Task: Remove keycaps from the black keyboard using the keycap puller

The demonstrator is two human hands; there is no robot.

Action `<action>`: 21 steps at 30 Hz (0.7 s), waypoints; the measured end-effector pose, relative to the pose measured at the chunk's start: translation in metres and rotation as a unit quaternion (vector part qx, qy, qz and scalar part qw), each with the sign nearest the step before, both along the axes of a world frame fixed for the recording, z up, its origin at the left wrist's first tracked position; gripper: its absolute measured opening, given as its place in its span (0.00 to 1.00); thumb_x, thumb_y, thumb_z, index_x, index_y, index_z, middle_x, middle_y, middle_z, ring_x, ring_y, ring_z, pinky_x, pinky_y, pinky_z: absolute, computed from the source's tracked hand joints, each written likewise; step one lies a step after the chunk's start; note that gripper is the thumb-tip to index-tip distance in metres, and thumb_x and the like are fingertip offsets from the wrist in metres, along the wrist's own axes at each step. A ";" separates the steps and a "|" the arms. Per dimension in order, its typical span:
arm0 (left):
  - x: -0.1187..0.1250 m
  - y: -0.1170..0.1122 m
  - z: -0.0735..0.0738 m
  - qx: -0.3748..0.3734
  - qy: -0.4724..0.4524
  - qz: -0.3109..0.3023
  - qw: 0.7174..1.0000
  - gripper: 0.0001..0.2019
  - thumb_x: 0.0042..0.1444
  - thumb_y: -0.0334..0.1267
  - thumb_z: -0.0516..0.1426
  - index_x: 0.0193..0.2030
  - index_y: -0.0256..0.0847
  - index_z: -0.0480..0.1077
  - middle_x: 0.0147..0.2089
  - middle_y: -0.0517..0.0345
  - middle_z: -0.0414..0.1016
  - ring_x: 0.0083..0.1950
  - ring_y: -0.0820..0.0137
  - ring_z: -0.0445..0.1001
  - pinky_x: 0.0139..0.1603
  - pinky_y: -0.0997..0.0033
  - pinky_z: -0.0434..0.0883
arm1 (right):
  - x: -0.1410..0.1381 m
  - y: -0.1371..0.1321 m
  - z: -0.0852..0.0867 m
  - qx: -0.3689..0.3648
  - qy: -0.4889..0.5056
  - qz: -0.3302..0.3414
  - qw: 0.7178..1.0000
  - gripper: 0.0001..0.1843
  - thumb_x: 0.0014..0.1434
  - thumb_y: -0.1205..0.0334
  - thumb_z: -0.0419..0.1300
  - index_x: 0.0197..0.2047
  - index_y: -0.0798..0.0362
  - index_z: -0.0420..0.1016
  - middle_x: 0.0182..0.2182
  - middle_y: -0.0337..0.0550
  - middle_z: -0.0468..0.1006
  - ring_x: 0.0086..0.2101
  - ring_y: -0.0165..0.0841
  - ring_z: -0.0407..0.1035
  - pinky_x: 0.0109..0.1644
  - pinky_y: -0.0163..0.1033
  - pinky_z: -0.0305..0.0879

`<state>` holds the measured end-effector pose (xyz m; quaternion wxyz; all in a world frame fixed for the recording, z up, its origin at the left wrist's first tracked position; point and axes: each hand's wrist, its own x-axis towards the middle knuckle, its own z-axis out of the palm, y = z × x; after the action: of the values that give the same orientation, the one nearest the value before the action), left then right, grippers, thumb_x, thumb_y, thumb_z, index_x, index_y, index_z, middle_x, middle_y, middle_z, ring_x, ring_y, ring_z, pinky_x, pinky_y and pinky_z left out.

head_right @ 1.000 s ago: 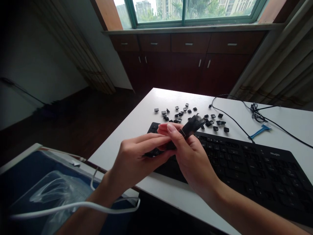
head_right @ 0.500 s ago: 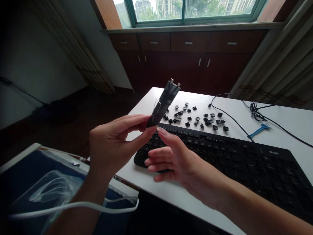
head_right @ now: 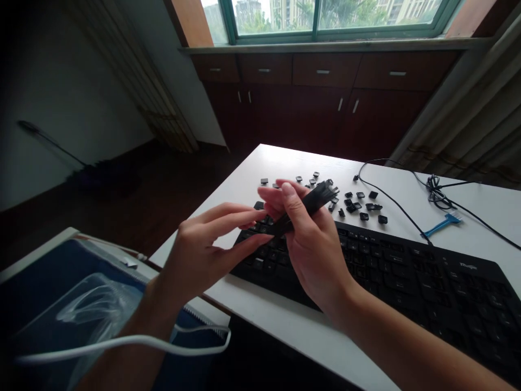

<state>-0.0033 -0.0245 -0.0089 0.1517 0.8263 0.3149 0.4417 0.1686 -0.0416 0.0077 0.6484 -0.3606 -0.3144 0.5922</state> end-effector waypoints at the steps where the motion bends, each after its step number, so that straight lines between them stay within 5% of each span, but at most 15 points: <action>1: -0.006 0.001 -0.004 0.009 0.010 -0.006 1.000 0.16 0.58 0.36 0.67 0.53 0.41 0.77 0.50 0.52 0.80 0.50 0.67 0.78 0.53 0.67 0.78 | 0.002 0.001 0.000 0.012 -0.003 -0.022 1.000 0.11 0.62 0.56 0.65 0.48 0.45 0.78 0.40 0.38 0.83 0.42 0.32 0.77 0.49 0.39 0.72; 4: -0.025 0.000 -0.019 0.021 0.067 -0.080 0.994 0.15 0.57 0.35 0.67 0.51 0.42 0.77 0.50 0.52 0.81 0.51 0.66 0.77 0.52 0.64 0.78 | 0.010 0.003 0.001 0.013 -0.007 -0.049 0.999 0.14 0.61 0.61 0.67 0.51 0.42 0.76 0.28 0.31 0.75 0.26 0.24 0.67 0.33 0.32 0.68; 7: -0.035 -0.004 -0.032 0.032 0.104 -0.116 0.987 0.13 0.59 0.31 0.65 0.51 0.42 0.78 0.50 0.52 0.82 0.50 0.66 0.76 0.51 0.65 0.79 | 0.016 0.006 0.000 -0.015 0.000 -0.028 0.999 0.11 0.60 0.60 0.67 0.46 0.47 0.77 0.22 0.29 0.64 0.21 0.23 0.56 0.26 0.30 0.61; 21: -0.036 0.001 -0.042 0.037 0.083 -0.133 0.987 0.16 0.59 0.28 0.64 0.53 0.44 0.77 0.49 0.53 0.82 0.45 0.68 0.77 0.46 0.67 0.80 | 0.016 0.009 -0.002 -0.060 0.011 0.027 0.998 0.05 0.58 0.62 0.65 0.39 0.50 0.76 0.22 0.31 0.61 0.22 0.24 0.53 0.25 0.32 0.57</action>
<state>-0.0394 -0.0237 -0.0513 0.1514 0.8999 0.1966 0.3585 0.1850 -0.0330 0.0062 0.6128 -0.3839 -0.2802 0.6314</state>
